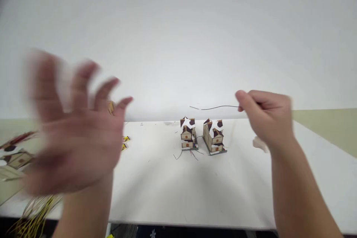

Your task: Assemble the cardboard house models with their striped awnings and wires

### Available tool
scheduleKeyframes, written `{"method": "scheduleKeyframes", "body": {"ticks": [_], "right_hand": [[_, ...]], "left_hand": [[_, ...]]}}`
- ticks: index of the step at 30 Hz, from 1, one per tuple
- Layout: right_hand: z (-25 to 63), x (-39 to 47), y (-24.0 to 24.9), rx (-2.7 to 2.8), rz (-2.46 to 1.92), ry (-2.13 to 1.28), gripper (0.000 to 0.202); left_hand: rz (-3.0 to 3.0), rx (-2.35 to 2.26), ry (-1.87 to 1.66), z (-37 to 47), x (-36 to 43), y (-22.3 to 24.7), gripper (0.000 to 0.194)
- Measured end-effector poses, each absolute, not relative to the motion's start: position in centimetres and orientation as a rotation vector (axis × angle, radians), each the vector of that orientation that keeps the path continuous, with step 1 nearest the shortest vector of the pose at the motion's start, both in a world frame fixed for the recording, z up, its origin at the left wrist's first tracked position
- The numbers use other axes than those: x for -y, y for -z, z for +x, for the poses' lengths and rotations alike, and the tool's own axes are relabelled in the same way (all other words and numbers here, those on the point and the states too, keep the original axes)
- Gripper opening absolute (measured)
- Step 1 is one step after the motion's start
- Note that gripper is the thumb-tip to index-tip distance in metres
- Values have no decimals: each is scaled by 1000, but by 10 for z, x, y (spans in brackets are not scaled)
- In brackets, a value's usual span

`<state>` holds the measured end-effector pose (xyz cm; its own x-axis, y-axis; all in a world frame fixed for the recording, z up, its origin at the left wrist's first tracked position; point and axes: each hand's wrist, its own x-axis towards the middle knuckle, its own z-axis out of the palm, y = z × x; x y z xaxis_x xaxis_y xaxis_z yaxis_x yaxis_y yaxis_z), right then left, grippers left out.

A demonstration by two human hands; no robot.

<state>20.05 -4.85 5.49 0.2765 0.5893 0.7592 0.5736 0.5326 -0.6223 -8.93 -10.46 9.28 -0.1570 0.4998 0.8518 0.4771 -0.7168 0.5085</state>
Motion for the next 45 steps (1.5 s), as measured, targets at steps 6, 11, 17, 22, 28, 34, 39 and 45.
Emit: {"method": "scheduleKeyframes", "body": {"ticks": [6, 11, 17, 22, 28, 34, 39, 45], "right_hand": [[163, 4, -24, 1421, -1136, -674, 47], [120, -11, 16, 1379, -1127, -1117, 47], [97, -21, 54, 1532, -1139, -807, 42], [104, -22, 65, 1660, -1198, -546, 35], [105, -23, 87, 1651, -1130, -324, 23], [100, -13, 93, 1557, -987, -74, 14], [98, -9, 99, 1740, -989, 71, 12], [97, -5, 104, 1906, -1001, 205, 19]], "left_hand": [[1618, -1577, -1369, -50, 15, 33, 82], [1713, -1691, -1234, -38, -13, 89, 106], [1607, -1564, -1240, -63, -16, 86, 67], [1319, -1371, -1325, -99, -9, 90, 52], [832, -1241, -1341, -113, 1, 83, 48], [761, -1186, -1296, -106, 7, 79, 43], [712, -1132, -1325, -103, 9, 82, 45], [708, -1141, -1489, -105, 6, 85, 44]]}}
